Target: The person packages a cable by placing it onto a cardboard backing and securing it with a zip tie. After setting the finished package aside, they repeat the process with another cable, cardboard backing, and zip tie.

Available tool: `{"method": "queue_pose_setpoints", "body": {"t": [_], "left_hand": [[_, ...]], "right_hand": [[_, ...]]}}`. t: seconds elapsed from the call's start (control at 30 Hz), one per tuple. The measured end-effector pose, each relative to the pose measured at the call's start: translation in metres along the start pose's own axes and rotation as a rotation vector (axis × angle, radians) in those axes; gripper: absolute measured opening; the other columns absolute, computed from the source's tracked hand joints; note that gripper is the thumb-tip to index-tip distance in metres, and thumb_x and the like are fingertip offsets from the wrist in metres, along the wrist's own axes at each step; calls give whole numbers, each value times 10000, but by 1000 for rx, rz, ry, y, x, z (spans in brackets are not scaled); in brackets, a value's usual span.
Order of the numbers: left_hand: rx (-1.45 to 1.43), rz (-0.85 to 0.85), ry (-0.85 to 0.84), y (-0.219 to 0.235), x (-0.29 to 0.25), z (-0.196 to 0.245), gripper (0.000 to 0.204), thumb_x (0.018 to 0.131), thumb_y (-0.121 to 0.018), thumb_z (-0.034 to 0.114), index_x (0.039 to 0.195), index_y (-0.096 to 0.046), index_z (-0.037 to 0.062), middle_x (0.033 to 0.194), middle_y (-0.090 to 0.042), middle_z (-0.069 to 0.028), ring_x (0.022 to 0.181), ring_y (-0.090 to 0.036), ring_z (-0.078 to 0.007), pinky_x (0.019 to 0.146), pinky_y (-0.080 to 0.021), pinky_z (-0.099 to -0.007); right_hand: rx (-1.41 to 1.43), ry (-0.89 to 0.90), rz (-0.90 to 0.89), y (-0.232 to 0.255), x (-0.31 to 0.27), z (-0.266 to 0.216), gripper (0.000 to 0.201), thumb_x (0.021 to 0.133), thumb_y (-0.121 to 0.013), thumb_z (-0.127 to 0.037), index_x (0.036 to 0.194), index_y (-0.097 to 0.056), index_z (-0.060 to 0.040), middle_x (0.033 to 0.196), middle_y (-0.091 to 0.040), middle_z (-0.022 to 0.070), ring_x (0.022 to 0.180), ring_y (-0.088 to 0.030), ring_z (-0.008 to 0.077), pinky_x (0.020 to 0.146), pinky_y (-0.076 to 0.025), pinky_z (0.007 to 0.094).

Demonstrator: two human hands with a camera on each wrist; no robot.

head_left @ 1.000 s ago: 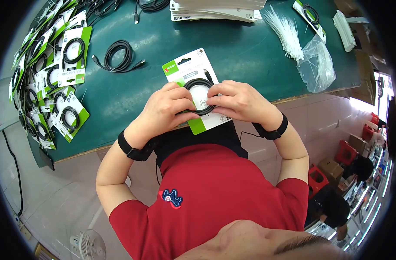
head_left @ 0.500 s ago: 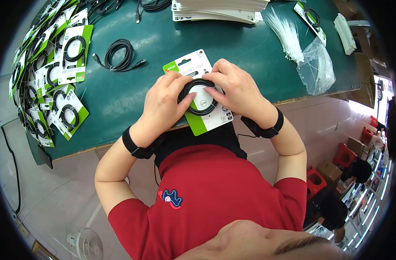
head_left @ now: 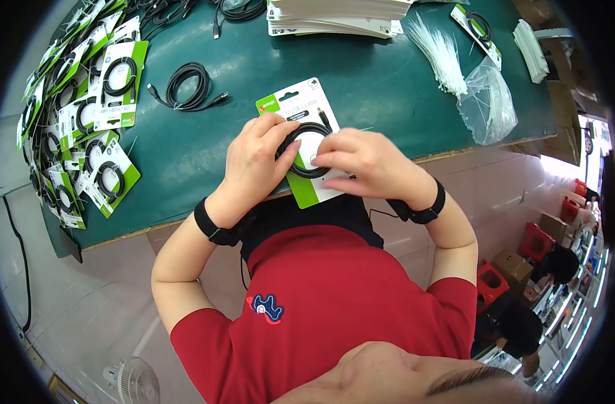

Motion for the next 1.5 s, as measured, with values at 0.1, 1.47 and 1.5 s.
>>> {"method": "queue_pose_setpoints", "body": {"t": [0.1,1.47,1.5], "left_hand": [[9,0,-16,-1,0,2,264,804,-740,115,1059,-698,59,1002,-640,-75,895,-636,-278,733,-537,-371],[-904,115,285,43,-12,44,205,877,-731,-7,1074,-680,-35,1019,-720,-86,904,-674,-150,782,-547,-295],[-953,85,325,40,-11,42,218,878,-730,-7,1086,-675,-40,1039,-721,-86,922,-673,-145,795,-549,-297]], "right_hand": [[-1,42,-76,-7,-7,2,238,751,-751,-45,975,-673,-57,959,-625,52,835,-646,254,682,-533,367],[-935,-405,9,132,-69,113,162,784,-624,27,895,-701,-63,1011,-629,61,940,-632,244,709,-558,354],[-935,-401,9,131,-69,116,162,784,-624,27,895,-701,-63,1011,-629,61,940,-632,244,709,-558,354]]}}
Point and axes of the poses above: each hand's wrist, its own x-axis towards the middle knuckle, its own y-axis out of the back of the hand, z = x × y, the point moved 2 cm from there along x, towards the middle knuckle
